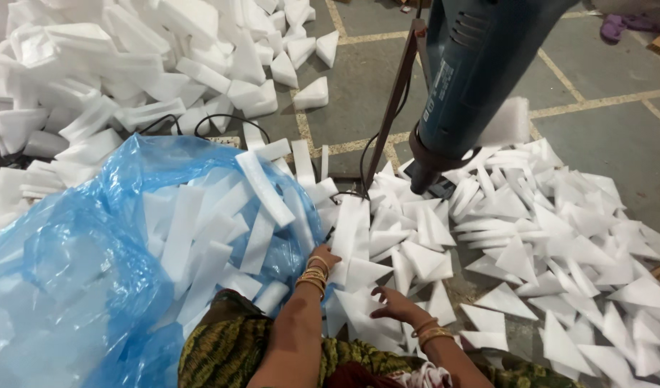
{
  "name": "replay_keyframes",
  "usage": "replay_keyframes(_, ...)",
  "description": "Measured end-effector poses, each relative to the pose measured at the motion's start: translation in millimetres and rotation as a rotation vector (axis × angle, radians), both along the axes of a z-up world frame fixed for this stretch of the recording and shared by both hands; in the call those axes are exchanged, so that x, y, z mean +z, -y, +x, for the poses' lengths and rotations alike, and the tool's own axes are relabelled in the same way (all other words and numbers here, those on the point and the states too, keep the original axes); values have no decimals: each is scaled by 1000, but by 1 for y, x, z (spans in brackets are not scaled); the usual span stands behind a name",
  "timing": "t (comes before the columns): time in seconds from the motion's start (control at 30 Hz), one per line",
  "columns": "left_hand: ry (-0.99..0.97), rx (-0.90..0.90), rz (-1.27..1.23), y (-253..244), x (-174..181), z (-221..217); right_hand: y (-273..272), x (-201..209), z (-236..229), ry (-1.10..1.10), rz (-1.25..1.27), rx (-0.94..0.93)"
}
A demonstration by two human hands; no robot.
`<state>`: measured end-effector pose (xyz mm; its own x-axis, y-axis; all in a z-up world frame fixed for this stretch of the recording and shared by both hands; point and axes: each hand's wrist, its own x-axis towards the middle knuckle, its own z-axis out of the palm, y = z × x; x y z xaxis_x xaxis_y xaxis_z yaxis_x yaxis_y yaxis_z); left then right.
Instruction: The person sits on the floor and repeatedly picks up rectangular white foam pieces. They place each piece under a vertical cutting machine, press down to cut it, and then toss the resulting triangular pieces onto a growing pile on the floor.
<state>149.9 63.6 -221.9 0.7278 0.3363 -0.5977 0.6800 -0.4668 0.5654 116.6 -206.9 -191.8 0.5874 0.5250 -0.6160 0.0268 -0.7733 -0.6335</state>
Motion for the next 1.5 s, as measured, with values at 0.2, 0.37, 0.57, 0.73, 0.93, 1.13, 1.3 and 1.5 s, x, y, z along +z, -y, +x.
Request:
replay_keyframes(0.2, 238, 12, -58, 30, 1, -26, -7, -10, -18, 293, 12, 17)
replay_keyframes(0.37, 448, -69, 95, 24, 22, -15, -1, -1, 12, 658, -23, -96)
replay_keyframes(0.57, 512, 157, -12, -2, 45, -25, 9, 43, 27, 529, 276, -665)
replay_keyframes(0.73, 634, 9, -211, 0, 75, -44, -4, 77, 23, 63, 750, -842)
replay_keyframes(0.93, 794, -77, -399, 27, 124, -99, -24, 126, 6, -6, 886, -749)
replay_keyframes(1.13, 639, 202, -787, 47, 190, -141, -27, 152, -3, 167, 759, -521)
replay_keyframes(1.3, 774, 462, -897, 42, 156, -129, -20, 166, -10, 175, 638, -265)
replay_keyframes(1.5, 961, 416, -852, 35, 139, -116, -25, 171, -16, 637, 567, -54)
